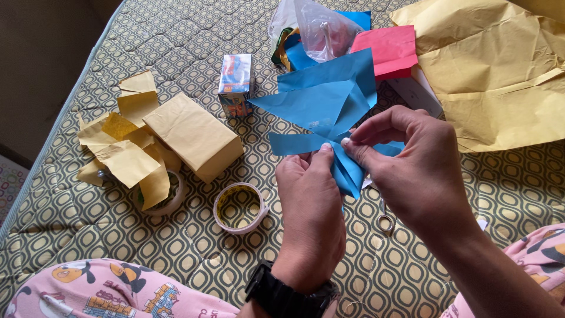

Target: The person folds and shapes blue paper into a decorative bow, trims the paper with scissors, and secures it with tape. They attach the finished bow to a yellow paper-wrapped box, then unfold a sheet of red paper and begin cutting it with scissors.

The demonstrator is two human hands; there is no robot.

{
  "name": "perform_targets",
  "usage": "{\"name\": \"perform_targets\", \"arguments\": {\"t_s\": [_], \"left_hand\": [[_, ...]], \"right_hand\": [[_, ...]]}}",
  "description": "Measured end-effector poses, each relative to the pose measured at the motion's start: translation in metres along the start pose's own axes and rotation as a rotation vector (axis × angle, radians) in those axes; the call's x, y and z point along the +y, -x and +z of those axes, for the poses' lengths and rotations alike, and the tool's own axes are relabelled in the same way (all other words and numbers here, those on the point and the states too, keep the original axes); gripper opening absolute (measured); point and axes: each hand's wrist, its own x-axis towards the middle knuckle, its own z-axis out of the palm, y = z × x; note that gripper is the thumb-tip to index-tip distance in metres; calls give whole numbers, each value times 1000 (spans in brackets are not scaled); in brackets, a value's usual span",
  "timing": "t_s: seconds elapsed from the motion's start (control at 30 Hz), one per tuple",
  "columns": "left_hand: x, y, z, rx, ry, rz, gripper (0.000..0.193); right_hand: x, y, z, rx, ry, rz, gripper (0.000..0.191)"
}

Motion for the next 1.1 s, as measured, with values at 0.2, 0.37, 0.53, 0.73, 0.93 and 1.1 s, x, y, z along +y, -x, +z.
{"name": "perform_targets", "arguments": {"t_s": [0.2, 0.37, 0.53, 0.73, 0.93, 1.1], "left_hand": [[0, 0, 2, 18, 33, -6, 23], [0, -1, 3, 86, 86, -48, 23], [-1, -3, 1, 80, 20, -28, 26], [-1, -3, 2, 85, -29, -2, 28], [-3, -4, 3, 101, -23, 56, 19], [-5, -7, 3, 199, 44, 61, 13]], "right_hand": [[1, 1, 1, 10, 35, -32, 13], [3, 3, 1, 43, 127, -157, 12], [2, 2, 1, 35, 108, -92, 13], [-1, 3, 1, 41, 120, -96, 12], [-3, 5, 2, 53, 152, -158, 9], [1, 10, 7, 75, 294, -66, 27]]}}
